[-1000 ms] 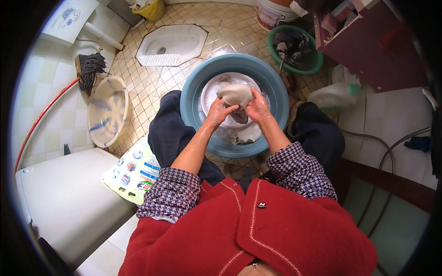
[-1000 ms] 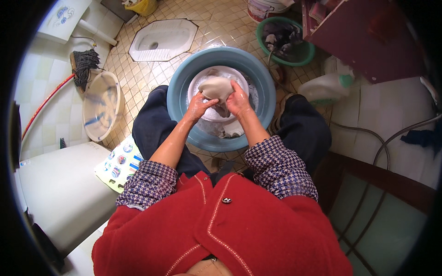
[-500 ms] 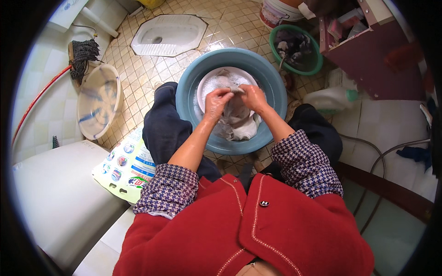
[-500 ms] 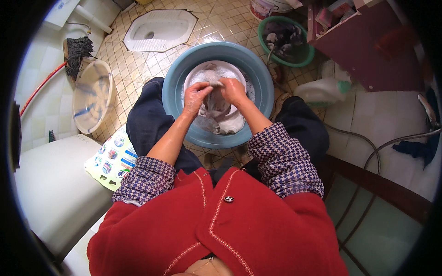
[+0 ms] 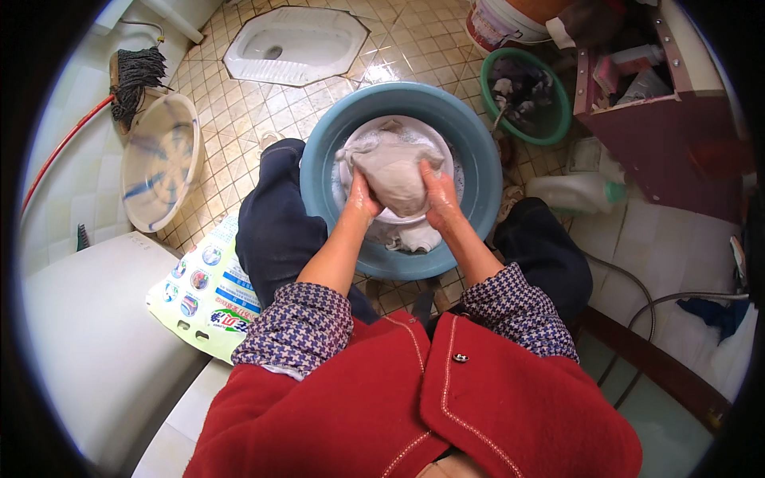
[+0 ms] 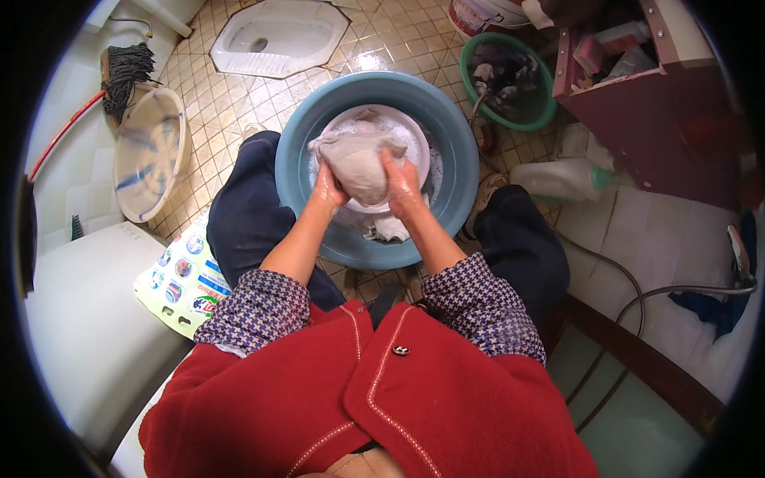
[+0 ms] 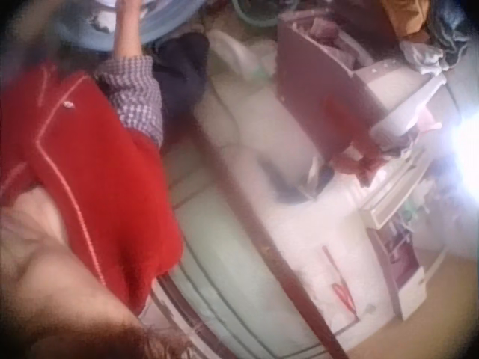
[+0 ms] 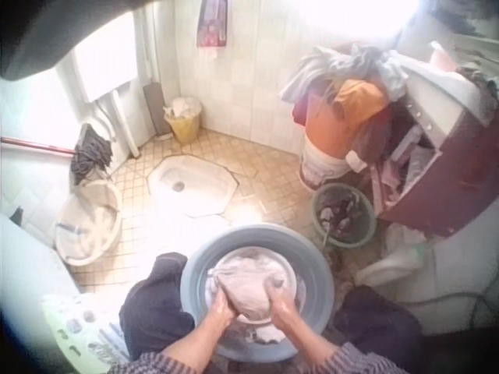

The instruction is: The person sits on the floor and hand-washes a small cloth in a soapy basin, then rinses it with a handheld shower head and places the wet cloth on a nearby shelf.

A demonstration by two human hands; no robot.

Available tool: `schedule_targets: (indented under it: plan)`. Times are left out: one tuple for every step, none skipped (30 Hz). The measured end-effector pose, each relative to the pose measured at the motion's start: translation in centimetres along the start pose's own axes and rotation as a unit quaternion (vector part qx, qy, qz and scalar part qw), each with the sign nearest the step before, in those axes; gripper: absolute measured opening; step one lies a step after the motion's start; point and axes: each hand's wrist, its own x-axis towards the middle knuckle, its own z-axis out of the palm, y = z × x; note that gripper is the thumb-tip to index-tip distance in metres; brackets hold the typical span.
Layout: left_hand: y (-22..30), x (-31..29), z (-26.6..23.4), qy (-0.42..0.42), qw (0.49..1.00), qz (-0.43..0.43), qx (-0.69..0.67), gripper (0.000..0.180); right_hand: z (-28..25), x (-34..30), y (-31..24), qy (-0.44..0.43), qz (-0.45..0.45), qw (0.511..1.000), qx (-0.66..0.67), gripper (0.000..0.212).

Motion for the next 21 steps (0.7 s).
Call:
schedule_targets:
  plan:
    - [-0.2, 0.5, -0.4, -0.001, 1.000, 0.001, -0.012, 0.050, -0.1, 0.6, 0.2, -0.052, 0.035, 0.998, -0.020, 0.045]
    - [-0.3, 1.1, -0.9, 0.010, 0.998, 0.044, 0.032, 0.047, -0.5, 1.4, 0.4, -0.029, 0.021, 0.997, -0.073, 0.043]
    - [-0.4, 2.0, -1.5, 0.030, 0.995, 0.074, 0.062, 0.045, -1.0, 2.5, 0.8, -0.042, 0.022, 0.992, -0.118, 0.041]
    - [-0.6, 2.7, -2.4, 0.060, 0.989, 0.095, 0.102, 0.043, -1.6, 3.4, 1.4, -0.089, 0.027, 0.984, -0.152, 0.039]
    - [-0.3, 3.3, -3.5, 0.164, 0.972, 0.107, 0.127, 0.034, -2.6, 4.9, 1.6, -0.010, 0.016, 0.964, -0.266, 0.030]
    - [-0.5, 3.6, -4.8, 0.188, 0.952, 0.113, 0.215, 0.037, -3.9, 6.0, 2.0, 0.026, 0.023, 0.954, -0.297, 0.024]
    - [-0.4, 4.1, -5.7, 0.204, 0.924, 0.119, 0.300, 0.040, -5.2, 7.0, 2.6, 0.022, -0.022, 0.908, -0.417, 0.026]
    - [-0.5, 4.7, -6.5, 0.225, 0.889, 0.115, 0.382, 0.043, -6.3, 8.0, 3.4, 0.072, -0.062, 0.835, -0.541, 0.029]
    - [-0.8, 4.9, -7.3, 0.282, 0.830, 0.133, 0.462, 0.057, -7.3, 8.7, 4.5, 0.025, -0.116, 0.791, -0.600, 0.033]
    - [-1.2, 5.2, -7.8, 0.242, 0.786, 0.189, 0.536, 0.061, -8.1, 9.1, 5.8, 0.005, -0.164, 0.734, -0.659, 0.037]
    - [-1.8, 5.3, -8.2, 0.216, 0.730, 0.227, 0.607, 0.064, -8.9, 9.3, 7.1, -0.012, -0.183, 0.672, -0.718, 0.041]
    - [-2.3, 5.3, -8.4, 0.198, 0.667, 0.248, 0.674, 0.068, -9.5, 9.6, 8.4, -0.054, -0.220, 0.641, -0.734, 0.041]
    - [-2.9, 5.3, -8.4, 0.141, 0.645, 0.274, 0.699, 0.072, -9.8, 9.8, 9.6, -0.091, -0.236, 0.609, -0.752, 0.042]
    - [-3.2, 5.3, -8.2, 0.093, 0.709, 0.231, 0.660, 0.073, -10.0, 10.0, 10.6, -0.154, -0.232, 0.578, -0.767, 0.043]
    - [-3.4, 5.2, -8.0, 0.130, 0.740, 0.162, 0.640, 0.073, -10.0, 10.6, 11.2, -0.177, -0.183, 0.554, -0.793, 0.041]
    - [-3.5, 5.0, -7.6, 0.146, 0.772, 0.065, 0.615, 0.074, -9.9, 11.0, 11.6, -0.151, -0.201, 0.559, -0.790, 0.039]
    - [-3.2, 5.0, -7.1, 0.172, 0.823, 0.038, 0.540, 0.076, -9.5, 11.8, 11.7, -0.154, -0.188, 0.565, -0.789, 0.038]
    - [-2.9, 4.7, -6.6, 0.189, 0.868, 0.001, 0.459, 0.078, -9.2, 12.1, 11.5, -0.131, -0.174, 0.561, -0.798, 0.037]
    - [-2.7, 4.4, -6.1, 0.226, 0.900, -0.044, 0.371, 0.080, -8.5, 12.8, 11.1, -0.080, -0.109, 0.640, -0.756, 0.032]
    - [-2.5, 4.2, -5.5, 0.213, 0.916, -0.067, 0.334, 0.083, -7.8, 12.8, 10.6, -0.109, -0.114, 0.682, -0.714, 0.030]
    - [-2.2, 4.2, -4.9, 0.221, 0.925, -0.094, 0.295, 0.086, -7.0, 12.7, 9.9, -0.101, -0.134, 0.718, -0.675, 0.028]
